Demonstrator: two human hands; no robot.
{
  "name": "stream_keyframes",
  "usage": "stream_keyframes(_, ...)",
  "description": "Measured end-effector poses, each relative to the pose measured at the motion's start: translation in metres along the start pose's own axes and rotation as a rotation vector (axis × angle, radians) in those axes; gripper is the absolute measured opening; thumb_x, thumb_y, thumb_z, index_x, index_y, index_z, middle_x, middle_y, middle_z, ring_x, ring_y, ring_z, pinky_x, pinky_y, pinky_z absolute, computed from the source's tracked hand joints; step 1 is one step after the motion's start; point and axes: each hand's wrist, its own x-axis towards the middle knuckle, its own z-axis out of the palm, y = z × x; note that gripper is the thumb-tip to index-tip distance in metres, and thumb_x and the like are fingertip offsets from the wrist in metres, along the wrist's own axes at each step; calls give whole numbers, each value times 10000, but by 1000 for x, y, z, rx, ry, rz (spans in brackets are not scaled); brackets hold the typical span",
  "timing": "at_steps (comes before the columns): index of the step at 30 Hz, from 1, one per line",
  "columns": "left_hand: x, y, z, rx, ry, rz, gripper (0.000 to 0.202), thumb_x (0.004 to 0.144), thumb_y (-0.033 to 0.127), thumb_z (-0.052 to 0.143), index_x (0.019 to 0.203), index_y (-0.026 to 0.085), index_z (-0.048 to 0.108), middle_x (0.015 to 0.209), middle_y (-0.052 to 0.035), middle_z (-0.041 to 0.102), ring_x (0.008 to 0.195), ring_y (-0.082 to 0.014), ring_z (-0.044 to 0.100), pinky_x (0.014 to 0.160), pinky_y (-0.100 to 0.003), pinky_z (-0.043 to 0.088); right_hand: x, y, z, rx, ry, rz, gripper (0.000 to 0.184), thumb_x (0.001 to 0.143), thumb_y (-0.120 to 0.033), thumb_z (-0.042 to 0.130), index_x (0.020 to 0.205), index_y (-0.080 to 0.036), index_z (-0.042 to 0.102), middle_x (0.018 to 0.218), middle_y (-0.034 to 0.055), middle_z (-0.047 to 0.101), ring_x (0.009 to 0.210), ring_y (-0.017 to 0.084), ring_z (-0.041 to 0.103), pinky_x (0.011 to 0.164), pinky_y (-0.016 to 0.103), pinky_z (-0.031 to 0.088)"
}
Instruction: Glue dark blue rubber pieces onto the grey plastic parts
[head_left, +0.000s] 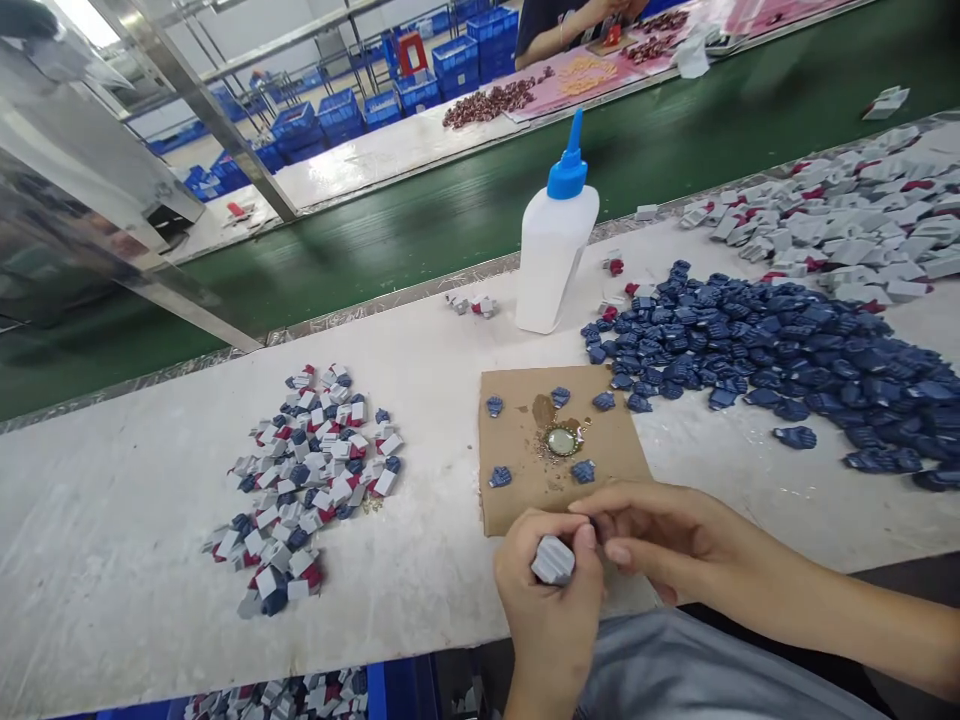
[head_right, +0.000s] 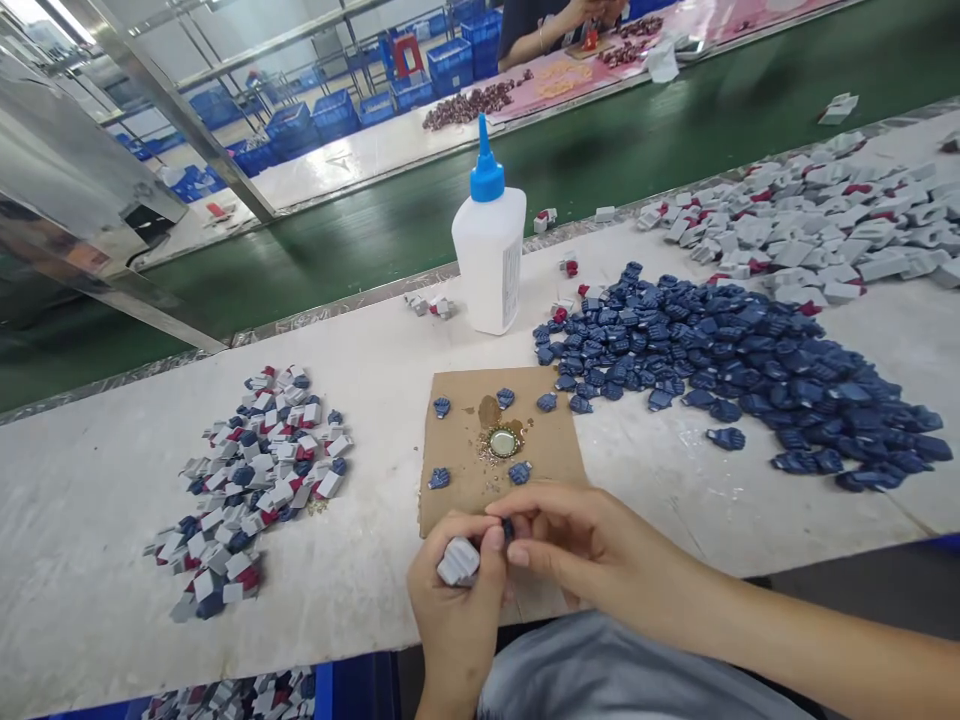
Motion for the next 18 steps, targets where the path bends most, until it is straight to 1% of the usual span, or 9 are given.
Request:
stream_keyframes(2,1,-4,3,-69,-36,-208,110,805,242,610,711,196,644,623,-13,644,506,-136,616,446,-229,481,4,6,1,42,26,-3,382,825,-498,578,1046,-190,624,667,2,552,601,115,528,447,188,423)
stream_keyframes(4,1,-5,4,-95,-74,-284,95,804,247,605,740,197,654,659,-27,657,547,-161,650,478,-251,503,7,9,3,67,71,-60,320,833,-470,578,968,-187,644,692,7,547,606,114,546,446,188,430)
stream_keyframes(6,1,-4,2,-105,-101,-275,77,800,218,599,753,203,658,661,-17,646,530,-160,653,498,-262,512,7,8,5,74,126,-133,267,825,-436,600,913,-189,654,771,16,559,593,99,552,477,205,462)
stream_keyframes(7,1,-2,0,-106,-121,-253,78,799,202,595,756,208,659,652,-8,635,502,-151,643,490,-260,507,6,7,5,84,136,-143,258,823,-429,606,917,-193,651,788,17,569,583,95,553,494,216,477)
stream_keyframes(9,1,1,-3,-106,-144,-172,93,795,171,594,748,218,660,625,10,615,457,-128,614,471,-246,488,1,2,7,112,106,-90,281,827,-443,600,962,-199,637,740,10,595,568,100,562,519,230,497)
stream_keyframes(11,1,3,-5,-105,-152,-73,104,784,148,609,740,227,662,603,18,605,482,-118,604,494,-234,481,-4,-3,7,108,48,4,311,836,-464,580,983,-195,631,686,10,620,570,112,577,522,232,501)
stream_keyframes(13,2,4,-5,-133,-137,-32,94,770,146,635,745,232,663,601,20,596,529,-108,587,535,-221,475,-6,-7,6,42,17,30,308,837,-462,574,943,-183,648,687,25,640,583,122,590,531,236,503)
stream_keyframes(15,3,6,-3,-242,-96,-111,96,732,185,699,802,235,655,603,32,563,550,-92,548,539,-195,453,-1,-11,1,-74,78,-54,276,832,-438,574,895,-181,655,662,21,637,554,120,578,496,225,479)
stream_keyframes(18,6,8,-4,-562,2,-349,271,706,343,733,924,247,604,680,37,541,536,-70,488,457,-159,389,16,-14,-13,-391,283,-333,180,836,-350,560,865,-191,639,634,4,612,520,114,544,475,225,442)
